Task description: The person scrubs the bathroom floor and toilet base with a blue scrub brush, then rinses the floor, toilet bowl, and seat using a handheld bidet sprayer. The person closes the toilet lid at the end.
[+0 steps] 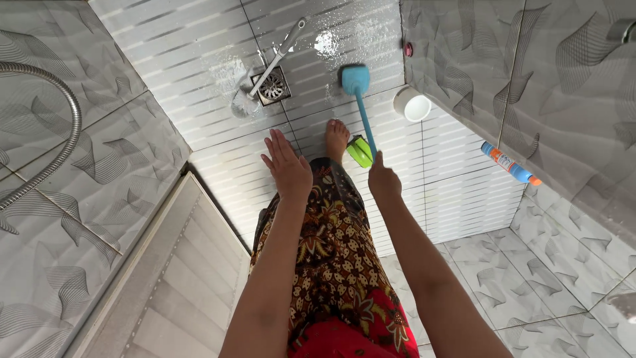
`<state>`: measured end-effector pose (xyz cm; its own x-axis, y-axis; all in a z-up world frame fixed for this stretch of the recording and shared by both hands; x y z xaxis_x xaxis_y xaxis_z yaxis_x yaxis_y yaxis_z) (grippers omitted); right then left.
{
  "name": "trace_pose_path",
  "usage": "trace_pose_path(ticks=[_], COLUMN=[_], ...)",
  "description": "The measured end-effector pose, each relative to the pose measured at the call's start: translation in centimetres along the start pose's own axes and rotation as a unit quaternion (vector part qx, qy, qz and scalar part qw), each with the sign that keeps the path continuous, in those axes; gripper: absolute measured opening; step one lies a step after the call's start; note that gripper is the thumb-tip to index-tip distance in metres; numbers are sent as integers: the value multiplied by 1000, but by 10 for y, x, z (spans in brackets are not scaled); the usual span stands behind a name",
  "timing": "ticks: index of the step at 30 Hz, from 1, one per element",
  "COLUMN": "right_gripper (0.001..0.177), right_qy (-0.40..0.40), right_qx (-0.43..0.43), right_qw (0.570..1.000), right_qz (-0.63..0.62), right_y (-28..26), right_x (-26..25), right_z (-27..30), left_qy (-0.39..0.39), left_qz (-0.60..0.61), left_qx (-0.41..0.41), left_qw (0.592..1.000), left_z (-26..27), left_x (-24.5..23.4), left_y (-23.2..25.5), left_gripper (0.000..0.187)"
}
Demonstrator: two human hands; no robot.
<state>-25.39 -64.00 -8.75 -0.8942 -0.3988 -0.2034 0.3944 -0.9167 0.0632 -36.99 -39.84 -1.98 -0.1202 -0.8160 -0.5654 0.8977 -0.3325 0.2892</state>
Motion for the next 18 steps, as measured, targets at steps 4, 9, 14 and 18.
trace_pose_path(ticks=[4, 9, 14, 18], right_gripper=[58, 63, 72, 72], right_qy=[117, 182, -68, -25], right_qx=[-45, -107, -17, -36], right_qw=[992, 977, 996, 996], right_qz=[8, 21, 62, 73], right_y=[-45, -86, -36, -33], right_x=[-121, -171, -66, -80], right_z=[-76, -106, -2, -6], left_qy=[-5, 24, 2, 10], left_qz=[26, 63, 51, 60], left_qx=[-20, -52, -69, -69], left_qw=[999, 996, 996, 996], left_z=[-7, -16, -40, -69], left_x=[2, -10, -26, -19], left_y=[17, 18, 11, 2], left_gripper=[89, 87, 85, 81])
Point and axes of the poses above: each hand's wrist, its own z-axis away from the middle knuckle, its own x-axis out of the palm, y = z × x, the point moved 1 cm from there along -z, towards the middle knuckle, and after that the axes turned 14 degrees about -y, right-handed, at the moved point
